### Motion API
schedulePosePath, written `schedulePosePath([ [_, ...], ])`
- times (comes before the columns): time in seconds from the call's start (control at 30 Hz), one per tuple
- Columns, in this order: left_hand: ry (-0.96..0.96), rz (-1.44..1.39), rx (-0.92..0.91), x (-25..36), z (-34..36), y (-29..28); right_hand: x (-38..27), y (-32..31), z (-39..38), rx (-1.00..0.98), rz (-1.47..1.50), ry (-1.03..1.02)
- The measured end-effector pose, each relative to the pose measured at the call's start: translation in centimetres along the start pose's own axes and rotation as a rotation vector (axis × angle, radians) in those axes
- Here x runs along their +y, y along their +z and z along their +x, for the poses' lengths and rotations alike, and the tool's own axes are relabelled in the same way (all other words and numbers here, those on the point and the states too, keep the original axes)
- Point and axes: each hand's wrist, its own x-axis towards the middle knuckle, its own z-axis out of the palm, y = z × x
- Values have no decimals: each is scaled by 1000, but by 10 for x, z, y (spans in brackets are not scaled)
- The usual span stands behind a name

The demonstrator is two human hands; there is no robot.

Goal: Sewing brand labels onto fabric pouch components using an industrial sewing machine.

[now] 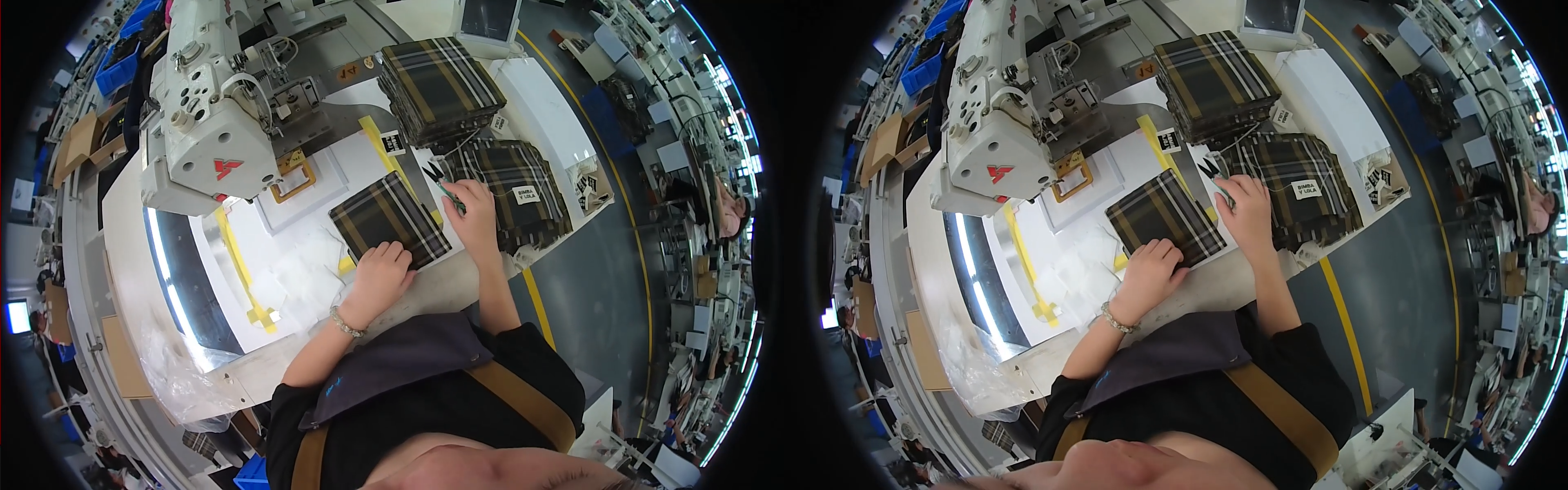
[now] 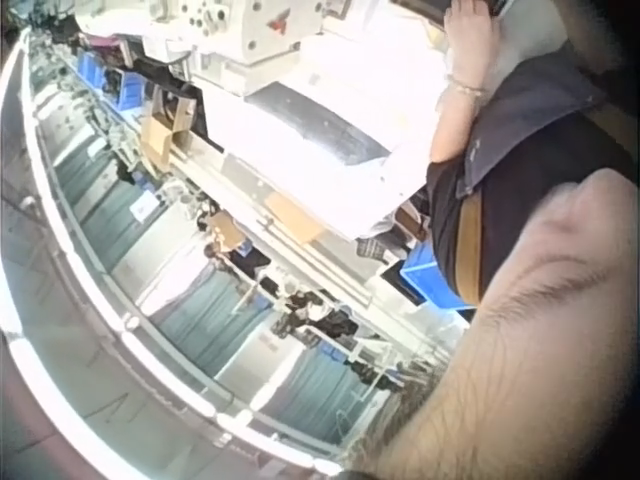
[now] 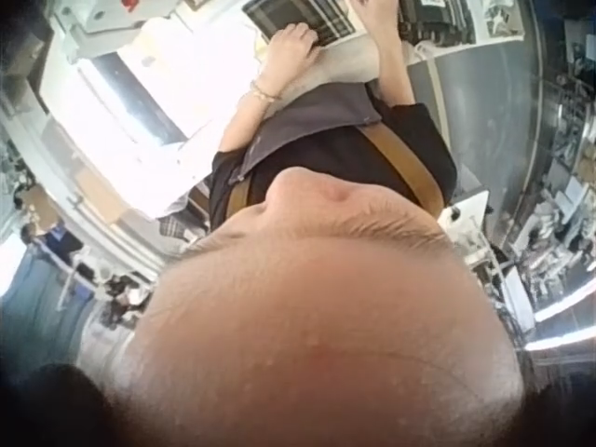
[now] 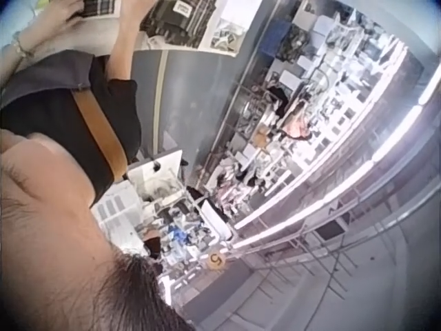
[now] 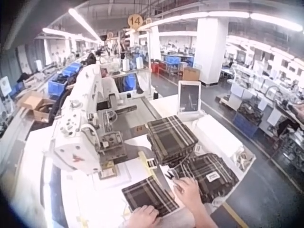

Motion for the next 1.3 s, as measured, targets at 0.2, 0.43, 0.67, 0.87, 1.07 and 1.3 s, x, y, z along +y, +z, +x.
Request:
schedulePosePath([
  [0.2,-358,-518,84,-19,-1,-10,-9,-30,-10,-446,975,400],
  [0.43,-457,-807,49,-30,-1,-16,-3,-13,-7,-636,953,526],
  [0.67,-479,-871,-45,-40,2,-23,-1,-6,-9,-596,1092,472],
  [0.87,-455,-839,-24,-38,0,-20,3,-5,-8,-617,1090,447],
  [1.07,-404,-659,-60,-31,-3,-26,7,-7,-8,-666,1055,481],
  [1.3,-247,-204,-37,-20,-7,-33,11,-22,1,-771,1000,468],
])
